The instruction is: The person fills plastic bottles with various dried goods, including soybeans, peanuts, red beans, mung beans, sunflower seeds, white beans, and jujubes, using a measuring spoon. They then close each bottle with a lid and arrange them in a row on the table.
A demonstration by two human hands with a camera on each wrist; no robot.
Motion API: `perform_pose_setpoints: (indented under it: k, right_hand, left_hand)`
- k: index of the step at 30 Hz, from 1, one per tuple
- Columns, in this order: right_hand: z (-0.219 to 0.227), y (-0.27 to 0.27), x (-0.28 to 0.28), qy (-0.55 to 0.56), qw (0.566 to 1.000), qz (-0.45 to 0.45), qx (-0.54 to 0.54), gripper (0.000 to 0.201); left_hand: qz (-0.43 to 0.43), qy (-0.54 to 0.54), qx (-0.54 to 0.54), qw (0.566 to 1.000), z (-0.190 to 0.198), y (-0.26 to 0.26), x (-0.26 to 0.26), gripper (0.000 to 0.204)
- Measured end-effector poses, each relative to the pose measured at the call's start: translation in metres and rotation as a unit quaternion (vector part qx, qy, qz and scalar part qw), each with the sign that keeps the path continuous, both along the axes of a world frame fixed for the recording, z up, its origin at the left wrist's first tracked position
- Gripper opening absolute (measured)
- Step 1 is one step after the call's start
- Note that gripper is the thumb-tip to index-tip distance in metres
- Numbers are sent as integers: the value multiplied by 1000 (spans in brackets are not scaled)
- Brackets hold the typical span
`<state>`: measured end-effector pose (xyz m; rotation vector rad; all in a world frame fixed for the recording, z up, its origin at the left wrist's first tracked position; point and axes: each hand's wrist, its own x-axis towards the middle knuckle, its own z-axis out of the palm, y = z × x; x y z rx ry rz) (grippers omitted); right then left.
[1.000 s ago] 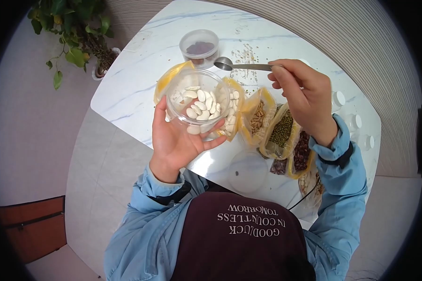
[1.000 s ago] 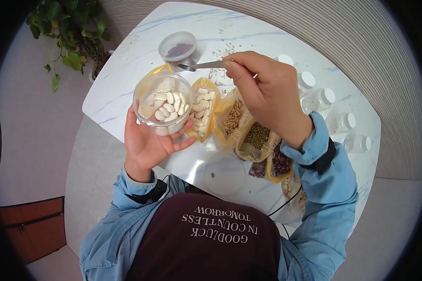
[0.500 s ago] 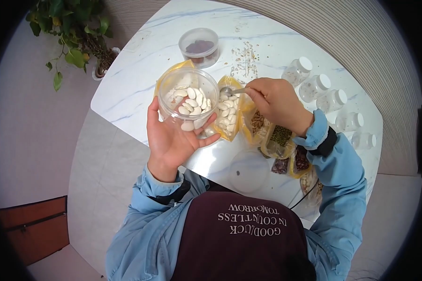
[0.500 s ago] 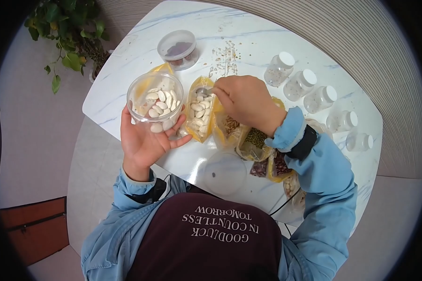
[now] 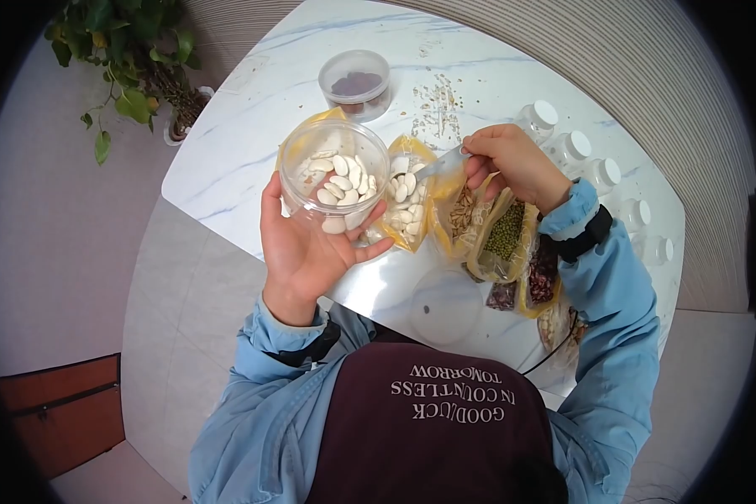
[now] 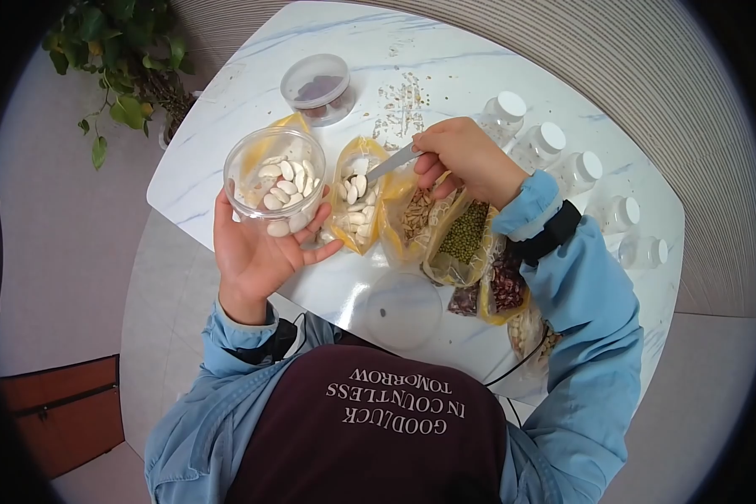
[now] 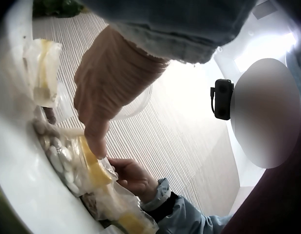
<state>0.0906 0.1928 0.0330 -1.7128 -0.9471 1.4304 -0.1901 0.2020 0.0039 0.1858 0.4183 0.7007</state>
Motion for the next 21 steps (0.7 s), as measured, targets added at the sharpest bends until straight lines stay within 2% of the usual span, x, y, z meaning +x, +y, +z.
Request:
perform_pose_setpoints:
  k: [8, 11, 17, 21]
  right_hand:
    - [8, -5, 15, 23, 999, -49, 1, 18]
    - [18, -8, 20, 25, 997, -64, 33, 20]
    - [51, -17, 12, 17, 982, -69, 175, 22]
    - [62, -27, -16, -11, 974, -25, 227, 25]
  left_hand:
    - [-6, -17, 2, 1000, -1, 2, -2, 75]
    - [-5, -13, 0, 1000, 0, 1, -1, 73]
    - [-27, -30, -5, 999, 0, -1, 1, 73]
    - [-55, -44, -8, 997, 3, -2, 5, 75]
